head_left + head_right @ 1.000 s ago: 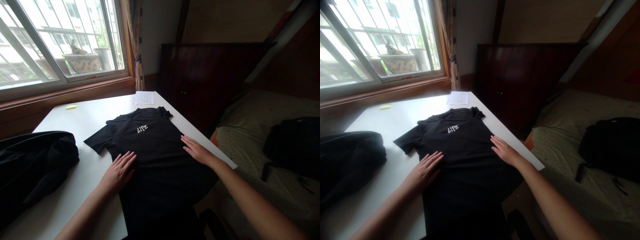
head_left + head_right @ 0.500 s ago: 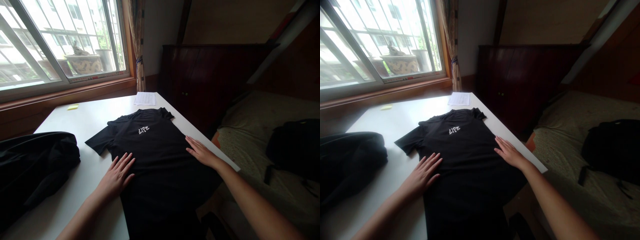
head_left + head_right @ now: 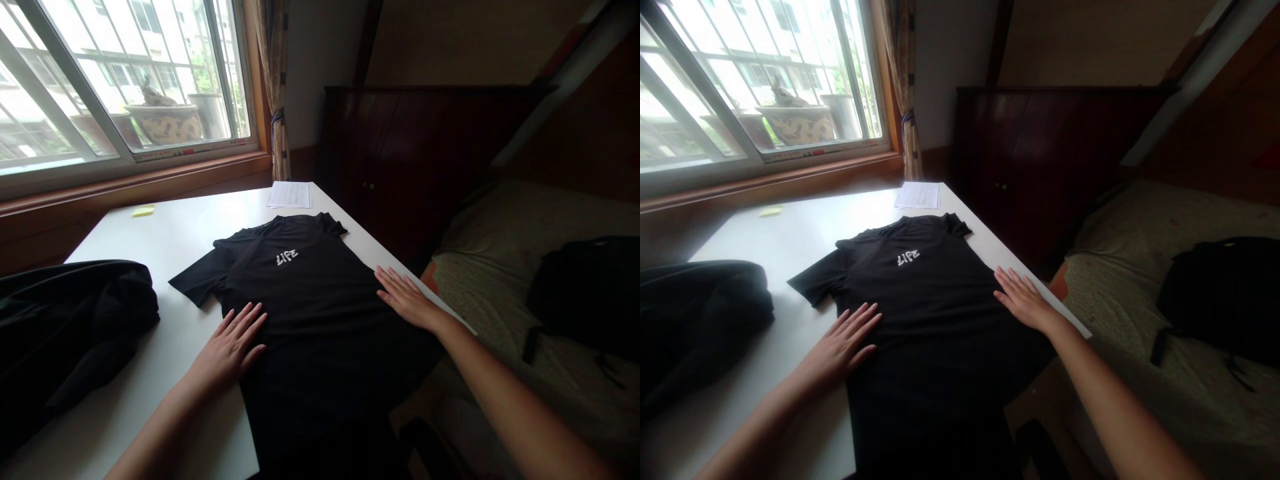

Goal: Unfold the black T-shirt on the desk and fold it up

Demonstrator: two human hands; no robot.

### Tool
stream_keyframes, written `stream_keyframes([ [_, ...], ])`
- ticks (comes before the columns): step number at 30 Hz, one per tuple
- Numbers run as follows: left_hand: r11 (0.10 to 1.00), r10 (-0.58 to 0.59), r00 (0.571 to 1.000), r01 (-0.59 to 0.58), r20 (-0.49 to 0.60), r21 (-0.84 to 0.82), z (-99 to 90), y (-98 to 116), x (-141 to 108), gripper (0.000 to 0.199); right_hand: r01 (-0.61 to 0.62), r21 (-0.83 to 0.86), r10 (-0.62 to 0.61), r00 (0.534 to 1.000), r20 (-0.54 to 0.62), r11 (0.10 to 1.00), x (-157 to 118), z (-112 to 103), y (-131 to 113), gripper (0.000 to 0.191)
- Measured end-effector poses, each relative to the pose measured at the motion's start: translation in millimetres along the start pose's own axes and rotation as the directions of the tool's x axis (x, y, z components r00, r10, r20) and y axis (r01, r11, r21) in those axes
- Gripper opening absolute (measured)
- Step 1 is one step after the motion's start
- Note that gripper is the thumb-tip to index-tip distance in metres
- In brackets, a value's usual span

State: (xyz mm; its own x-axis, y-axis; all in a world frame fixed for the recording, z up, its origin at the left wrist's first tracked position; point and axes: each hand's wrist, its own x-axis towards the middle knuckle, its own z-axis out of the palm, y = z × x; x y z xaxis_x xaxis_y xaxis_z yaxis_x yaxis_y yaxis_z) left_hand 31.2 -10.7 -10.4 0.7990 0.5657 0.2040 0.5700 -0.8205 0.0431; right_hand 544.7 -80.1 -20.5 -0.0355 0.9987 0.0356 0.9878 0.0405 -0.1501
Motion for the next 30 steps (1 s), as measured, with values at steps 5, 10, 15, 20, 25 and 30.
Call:
stream_keyframes([
  [5, 1.000, 0.001, 0.999, -0.002, -0.035, -0.024, 0.3, -4, -2, 0.066, -0.018, -0.029, 0.017, 1.000, -0.015, 0.999, -4, -2, 20, 0.058],
  [10, 0.999, 0.019, 0.999, -0.020, -0.043, -0.038, 0.0, -6, -2, 0.066, -0.064, -0.011, 0.064, 0.998, -0.002, 0.998, -1, -5, 38, 0.050],
  [15, 0.999, 0.024, 0.999, -0.026, -0.046, -0.033, -0.9, -7, -1, 0.064, -0.069, 0.003, 0.069, 0.996, -0.053, 0.998, 4, -2, 47, 0.048],
  [20, 0.999, 0.016, 0.999, -0.017, -0.036, -0.038, -0.4, -7, -1, 0.064, -0.128, 0.026, 0.129, 0.990, -0.060, 0.991, 8, 3, 54, 0.051],
  [25, 1.000, 0.019, 1.000, -0.019, -0.016, -0.020, 2.4, -9, -2, 0.064, -0.211, 0.088, 0.212, 0.977, 0.004, 0.973, 15, 2, 69, 0.061],
  [30, 0.999, 0.024, 0.999, -0.025, -0.039, -0.038, 1.6, -9, -1, 0.062, -0.234, 0.111, 0.231, 0.972, 0.043, 0.966, 20, 1, 78, 0.066],
])
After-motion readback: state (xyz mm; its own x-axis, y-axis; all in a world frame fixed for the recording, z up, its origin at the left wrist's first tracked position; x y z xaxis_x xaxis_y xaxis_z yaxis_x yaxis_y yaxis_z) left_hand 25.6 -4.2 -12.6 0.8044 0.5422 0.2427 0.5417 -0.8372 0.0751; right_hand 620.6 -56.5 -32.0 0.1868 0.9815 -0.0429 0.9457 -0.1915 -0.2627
